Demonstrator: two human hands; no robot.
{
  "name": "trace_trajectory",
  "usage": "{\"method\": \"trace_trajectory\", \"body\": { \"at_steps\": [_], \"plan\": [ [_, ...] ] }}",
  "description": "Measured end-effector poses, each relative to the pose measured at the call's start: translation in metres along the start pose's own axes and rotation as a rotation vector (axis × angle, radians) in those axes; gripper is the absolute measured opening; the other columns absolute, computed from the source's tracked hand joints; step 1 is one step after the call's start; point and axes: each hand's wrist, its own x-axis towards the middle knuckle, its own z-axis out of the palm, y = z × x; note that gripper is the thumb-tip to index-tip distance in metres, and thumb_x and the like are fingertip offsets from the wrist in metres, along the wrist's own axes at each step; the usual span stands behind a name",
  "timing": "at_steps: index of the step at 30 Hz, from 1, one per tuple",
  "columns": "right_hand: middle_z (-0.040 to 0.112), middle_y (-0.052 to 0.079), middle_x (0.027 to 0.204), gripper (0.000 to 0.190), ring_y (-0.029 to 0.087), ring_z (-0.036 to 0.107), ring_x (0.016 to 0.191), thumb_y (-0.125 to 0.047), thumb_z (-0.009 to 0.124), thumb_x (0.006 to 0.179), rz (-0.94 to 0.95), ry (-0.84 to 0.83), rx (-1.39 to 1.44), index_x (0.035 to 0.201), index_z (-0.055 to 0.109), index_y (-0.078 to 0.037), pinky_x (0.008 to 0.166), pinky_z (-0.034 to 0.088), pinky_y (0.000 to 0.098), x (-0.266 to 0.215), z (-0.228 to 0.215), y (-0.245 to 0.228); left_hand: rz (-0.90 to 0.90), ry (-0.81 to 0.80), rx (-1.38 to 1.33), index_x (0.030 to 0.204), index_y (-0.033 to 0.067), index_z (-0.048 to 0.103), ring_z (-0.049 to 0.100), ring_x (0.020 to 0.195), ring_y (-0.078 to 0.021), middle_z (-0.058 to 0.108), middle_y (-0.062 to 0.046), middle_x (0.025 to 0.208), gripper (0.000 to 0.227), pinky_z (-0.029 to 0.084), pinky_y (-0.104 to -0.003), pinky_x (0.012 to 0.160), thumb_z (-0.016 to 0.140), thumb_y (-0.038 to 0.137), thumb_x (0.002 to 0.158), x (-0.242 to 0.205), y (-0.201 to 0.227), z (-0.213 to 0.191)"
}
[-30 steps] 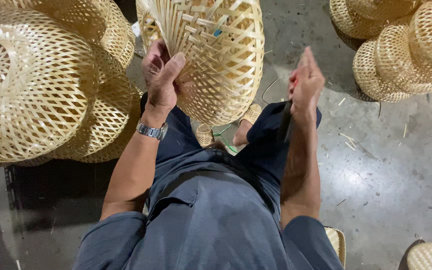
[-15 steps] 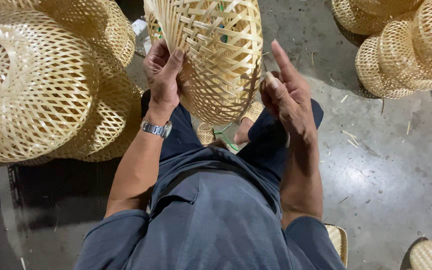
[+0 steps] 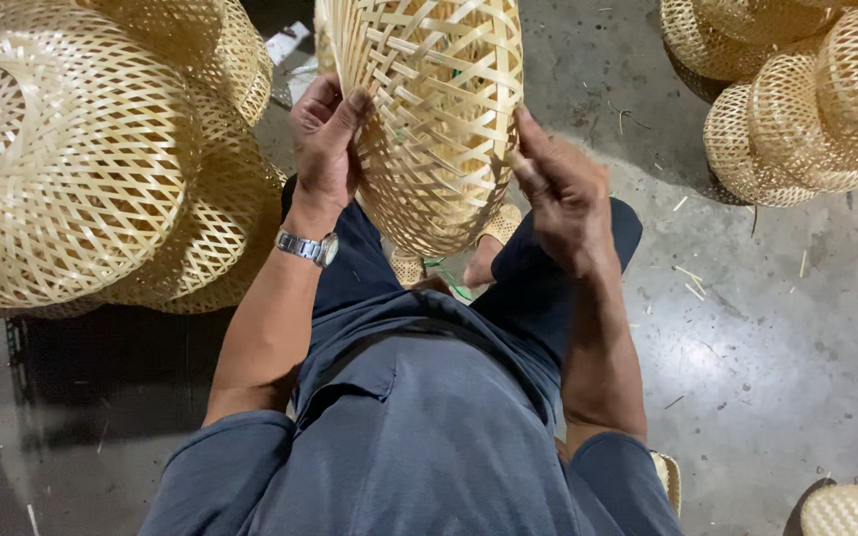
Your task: The person sits on the floor and uses a small knife to trim the protruding edges of woven bamboo baskets. They hold the basket with one hand and carefully shave off excess material from the rim with the other, rotating the basket to work around the circumference.
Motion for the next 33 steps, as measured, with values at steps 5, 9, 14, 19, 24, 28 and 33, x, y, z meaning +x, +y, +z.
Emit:
{"method": "trace_trajectory", "body": {
  "at_steps": [5, 9, 14, 19, 24, 28, 33],
  "plan": [
    [0.065, 0.009, 0.095, 0.057, 0.020, 0.060, 0.079, 0.001, 0.076, 0.102, -0.211, 0.047, -0.349, 0.150, 0.057, -0.023, 0.068, 0.051, 0.0348, -0.003, 0.004, -0.001, -0.157, -0.079, -0.214, 0.113, -0.0002, 0.067, 0.060, 0.074, -0.0055, 0.069, -0.001, 0.090, 0.025, 0.052, -0.021, 0.066, 0.076, 0.020, 0.102, 0.006, -0.006, -0.008],
    [0.067, 0.008, 0.099, 0.055, 0.021, 0.064, 0.084, 0.000, 0.073, 0.106, -0.255, 0.119, -0.355, 0.153, 0.056, -0.022, 0.071, 0.053, 0.0343, -0.004, 0.009, 0.009, -0.196, -0.032, -0.191, 0.115, -0.0016, 0.067, 0.063, 0.083, -0.0057, 0.072, -0.002, 0.097, 0.024, 0.053, -0.021, 0.074, 0.073, 0.017, 0.101, 0.009, -0.019, -0.010],
    [0.060, 0.009, 0.088, 0.059, 0.021, 0.057, 0.077, -0.016, 0.075, 0.099, -0.411, -0.013, -0.703, 0.153, 0.054, -0.019, 0.063, 0.046, 0.0352, -0.016, -0.007, 0.050, -0.258, -0.077, -0.095, 0.112, -0.0010, 0.071, 0.065, 0.087, -0.0065, 0.073, -0.002, 0.099, 0.020, 0.055, -0.022, 0.079, 0.072, 0.016, 0.102, 0.017, -0.029, -0.027],
    [0.058, 0.000, 0.086, 0.039, 0.009, 0.049, 0.060, -0.038, 0.054, 0.117, -0.008, 0.438, -0.053, 0.142, 0.058, -0.008, 0.046, 0.038, 0.0230, -0.003, -0.032, 0.108, -0.219, -0.206, 0.068, 0.114, -0.0007, 0.071, 0.065, 0.087, -0.0063, 0.073, -0.003, 0.099, 0.025, 0.055, -0.022, 0.080, 0.074, 0.022, 0.103, 0.025, -0.020, -0.033],
    [0.048, -0.004, 0.066, 0.055, 0.006, 0.036, 0.044, -0.063, 0.046, 0.107, 0.487, 0.263, 0.868, 0.104, 0.060, -0.009, 0.036, 0.028, 0.0240, -0.015, -0.041, 0.131, -0.036, -0.281, 0.395, 0.121, 0.0050, 0.065, 0.062, 0.067, -0.0056, 0.071, -0.002, 0.090, 0.050, 0.053, -0.022, 0.055, 0.077, 0.042, 0.088, 0.001, -0.002, -0.006],
    [0.048, -0.005, 0.068, 0.048, 0.006, 0.037, 0.045, -0.063, 0.049, 0.103, 0.647, 0.126, 1.057, 0.100, 0.055, -0.015, 0.036, 0.024, 0.0218, -0.044, 0.002, 0.149, -0.018, -0.268, 0.475, 0.104, 0.0096, 0.068, 0.052, 0.063, -0.0085, 0.059, -0.001, 0.079, 0.030, 0.047, -0.023, 0.058, 0.069, 0.040, 0.100, 0.012, -0.003, 0.016],
    [0.047, -0.004, 0.076, 0.029, 0.004, 0.033, 0.047, -0.042, 0.061, 0.106, 0.849, 0.184, 1.022, 0.102, 0.059, -0.013, 0.039, 0.021, 0.0223, -0.059, 0.059, 0.202, -0.153, -0.028, 0.022, 0.103, 0.0060, 0.063, 0.039, 0.055, -0.0039, 0.050, 0.006, 0.074, 0.018, 0.031, -0.025, 0.045, 0.076, 0.018, 0.098, 0.034, -0.044, 0.040]
  ]
}}
